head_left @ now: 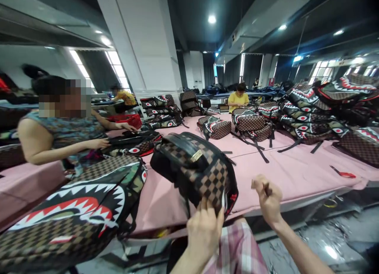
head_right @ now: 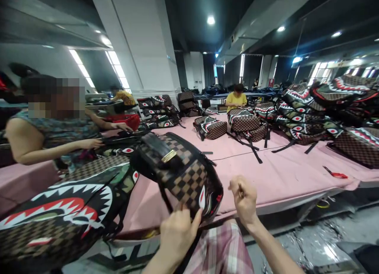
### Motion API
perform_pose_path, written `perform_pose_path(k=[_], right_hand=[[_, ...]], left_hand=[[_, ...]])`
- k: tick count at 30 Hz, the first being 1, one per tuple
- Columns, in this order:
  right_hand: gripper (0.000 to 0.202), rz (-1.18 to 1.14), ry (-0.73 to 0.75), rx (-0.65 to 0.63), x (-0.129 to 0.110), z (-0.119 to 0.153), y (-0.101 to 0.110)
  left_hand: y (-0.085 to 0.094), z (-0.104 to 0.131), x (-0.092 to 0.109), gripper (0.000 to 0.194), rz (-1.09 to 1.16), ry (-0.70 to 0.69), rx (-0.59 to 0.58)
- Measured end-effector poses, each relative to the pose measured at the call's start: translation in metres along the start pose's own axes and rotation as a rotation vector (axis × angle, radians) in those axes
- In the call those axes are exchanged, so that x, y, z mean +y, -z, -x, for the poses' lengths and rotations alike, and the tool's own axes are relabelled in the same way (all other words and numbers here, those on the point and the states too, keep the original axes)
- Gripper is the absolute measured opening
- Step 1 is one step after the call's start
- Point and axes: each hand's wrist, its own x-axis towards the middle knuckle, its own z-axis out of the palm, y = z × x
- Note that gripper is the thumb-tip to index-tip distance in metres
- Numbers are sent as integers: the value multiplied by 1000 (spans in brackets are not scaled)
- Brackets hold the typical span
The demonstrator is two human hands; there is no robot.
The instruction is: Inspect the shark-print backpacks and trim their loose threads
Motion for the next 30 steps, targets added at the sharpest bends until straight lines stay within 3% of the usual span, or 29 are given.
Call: perform_pose_path(k=[2, 4, 5, 7, 9, 11, 13, 16, 19, 22, 25, 27, 30], right_hand=[[12, 66, -8, -54, 6, -27, -10], [26, 167, 46, -211, 18, -52, -30], [25, 243, 56, -219, 26, -63, -41], [21, 359, 50, -241, 46, -77, -61], [23, 393, 53, -233, 65, -82, -72], [26, 339, 83, -208, 76, -81, -74], [24, 241, 117, -188, 78, -76, -70], [21, 81, 71, -178, 73, -78, -59], [22, -62, -117, -155, 71, -104, -48], [29, -131, -285, -103, 77, -145, -48], [38, -103, -378, -339, 77, -174, -62], [42, -93, -382, -518, 69, -178, -75], [39, -30, -309, -544, 49, -167, -87]], left_hand=[[-32, 13, 14, 15, 65, 4, -192], [-49, 15, 17, 21, 208, -40, -347], [-52, 11, 13, 26, 289, -70, -371], [-52, -8, -6, 31, 427, -80, -279], [-51, -37, -34, 29, 502, 64, -97], [-55, -71, -61, 28, 581, 347, -20], [-63, -99, -77, 37, 715, 595, -94], [-74, -121, -79, 55, 849, 756, -204], [-66, -125, -68, 54, 1024, 858, -276], [-42, -126, -62, 46, 1304, 1009, -495], [-18, -129, -62, 42, 1505, 1144, -650], [-8, -128, -64, 39, 1619, 1188, -675], [-3, -118, -67, 31, 1679, 1217, -607]])
